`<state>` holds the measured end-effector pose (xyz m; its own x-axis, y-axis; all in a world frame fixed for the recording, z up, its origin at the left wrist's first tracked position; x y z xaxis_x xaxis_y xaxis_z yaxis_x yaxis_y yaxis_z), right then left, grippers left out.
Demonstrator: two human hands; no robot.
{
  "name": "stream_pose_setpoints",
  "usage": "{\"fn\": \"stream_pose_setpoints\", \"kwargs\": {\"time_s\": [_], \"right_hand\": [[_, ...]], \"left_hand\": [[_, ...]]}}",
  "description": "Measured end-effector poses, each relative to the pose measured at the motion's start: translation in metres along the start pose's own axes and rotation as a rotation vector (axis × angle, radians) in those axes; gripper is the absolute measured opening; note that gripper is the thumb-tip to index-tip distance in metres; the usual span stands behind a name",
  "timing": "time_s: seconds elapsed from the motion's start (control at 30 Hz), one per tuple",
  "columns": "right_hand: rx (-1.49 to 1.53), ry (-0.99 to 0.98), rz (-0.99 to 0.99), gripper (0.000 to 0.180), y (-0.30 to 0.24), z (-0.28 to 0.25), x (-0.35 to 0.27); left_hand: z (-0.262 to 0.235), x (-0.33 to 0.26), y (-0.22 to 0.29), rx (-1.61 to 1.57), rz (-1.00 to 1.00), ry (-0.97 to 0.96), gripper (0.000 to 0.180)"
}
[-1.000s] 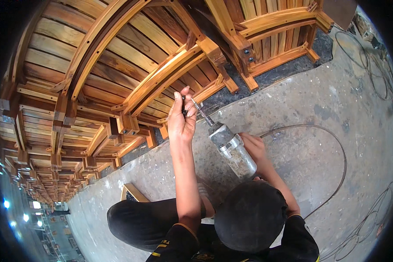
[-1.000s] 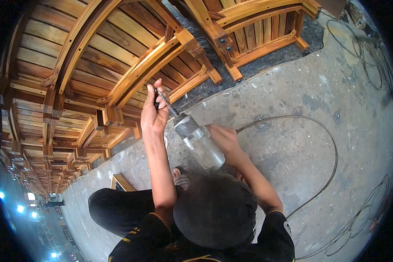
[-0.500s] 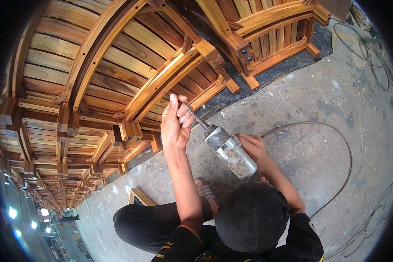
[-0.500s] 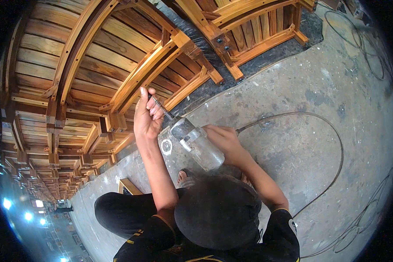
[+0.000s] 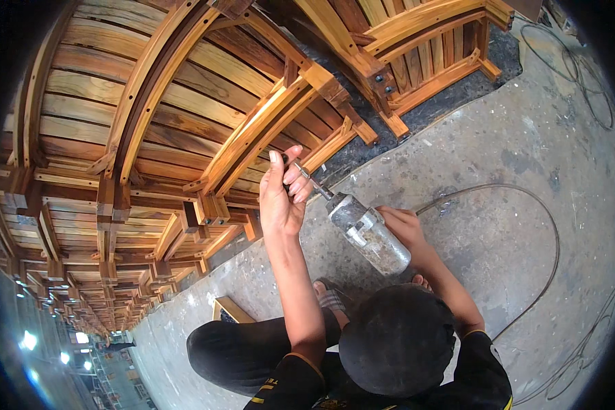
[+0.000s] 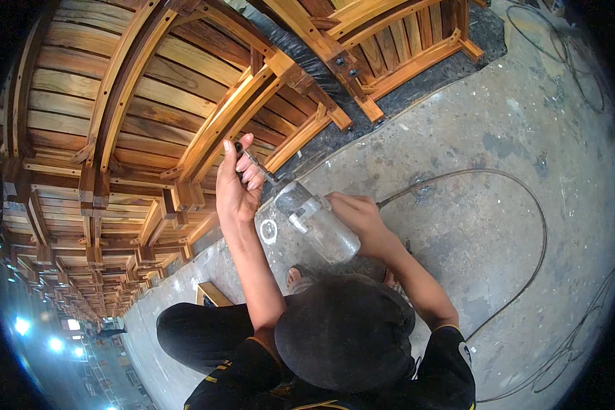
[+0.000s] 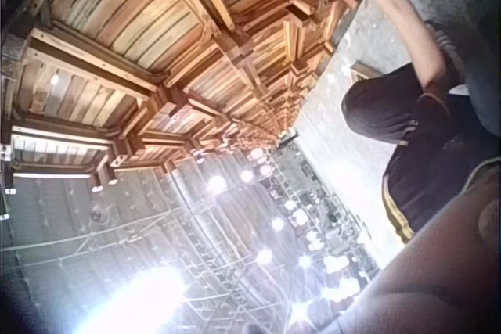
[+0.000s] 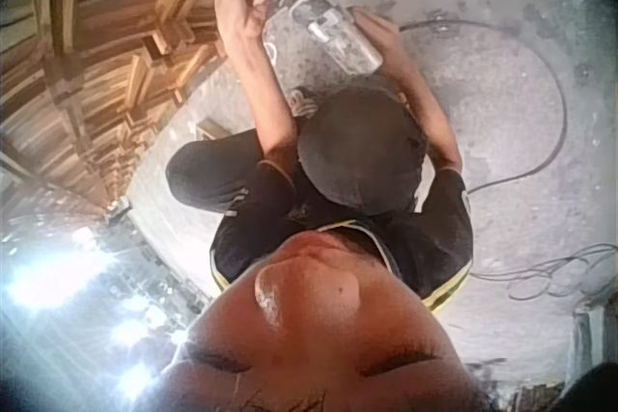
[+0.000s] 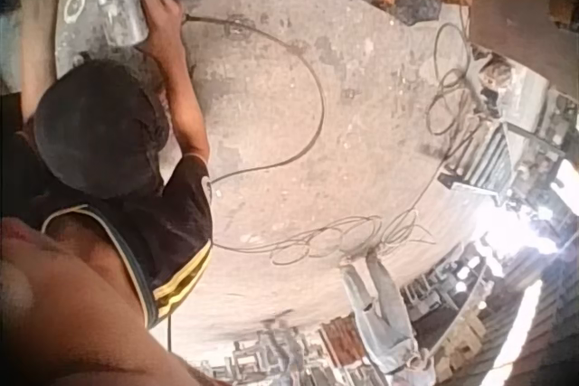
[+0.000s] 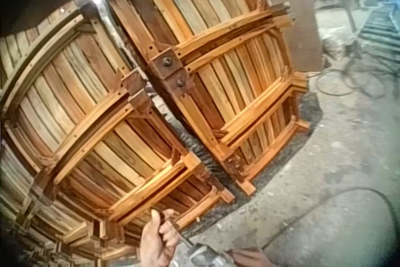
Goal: Assembling wooden chair frames using a pneumatic screwdriver and screws in a factory setting.
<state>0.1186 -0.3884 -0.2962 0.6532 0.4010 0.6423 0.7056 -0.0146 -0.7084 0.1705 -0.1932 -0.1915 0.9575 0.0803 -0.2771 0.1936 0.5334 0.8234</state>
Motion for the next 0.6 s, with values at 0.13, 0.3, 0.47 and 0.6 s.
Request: {"fn": "stream_pose_setpoints", "kwargs": {"time_s": [0.13, 0.3, 0.47, 0.6], "right_hand": [[0.011, -0.018, -0.003, 0.06, -0.007, -0.004, 0.007], [-0.021, 0.075, -0.087, 0.043, -0.017, -0.013, 0.017], [0.003, 0.07, -0.07, 0.043, -0.009, -0.01, 0.013], [0.014, 0.113, -0.072, 0.041, -0.01, -0.013, 0.013]], "left_hand": [[0.005, -0.005, 0.002, 0.022, -0.027, -0.001, 0.043], [0.01, -0.009, -0.001, 0.12, -0.04, -0.019, 0.041], [0.012, -0.008, -0.003, 0.131, -0.053, -0.065, 0.037], [0.015, -0.006, -0.006, 0.117, -0.061, -0.053, 0.034]]}}
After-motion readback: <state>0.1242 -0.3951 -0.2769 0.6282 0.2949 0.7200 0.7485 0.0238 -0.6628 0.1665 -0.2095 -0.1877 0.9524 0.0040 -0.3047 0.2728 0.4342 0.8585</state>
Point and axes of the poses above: each hand's wrist, its own x-axis towards the middle knuckle, its own z-axis out of the palm, y = z × x, the point moved 4 cm from there along x, towards the middle knuckle, and after that the axes turned 6 degrees about -z, right-handed, at the moved point
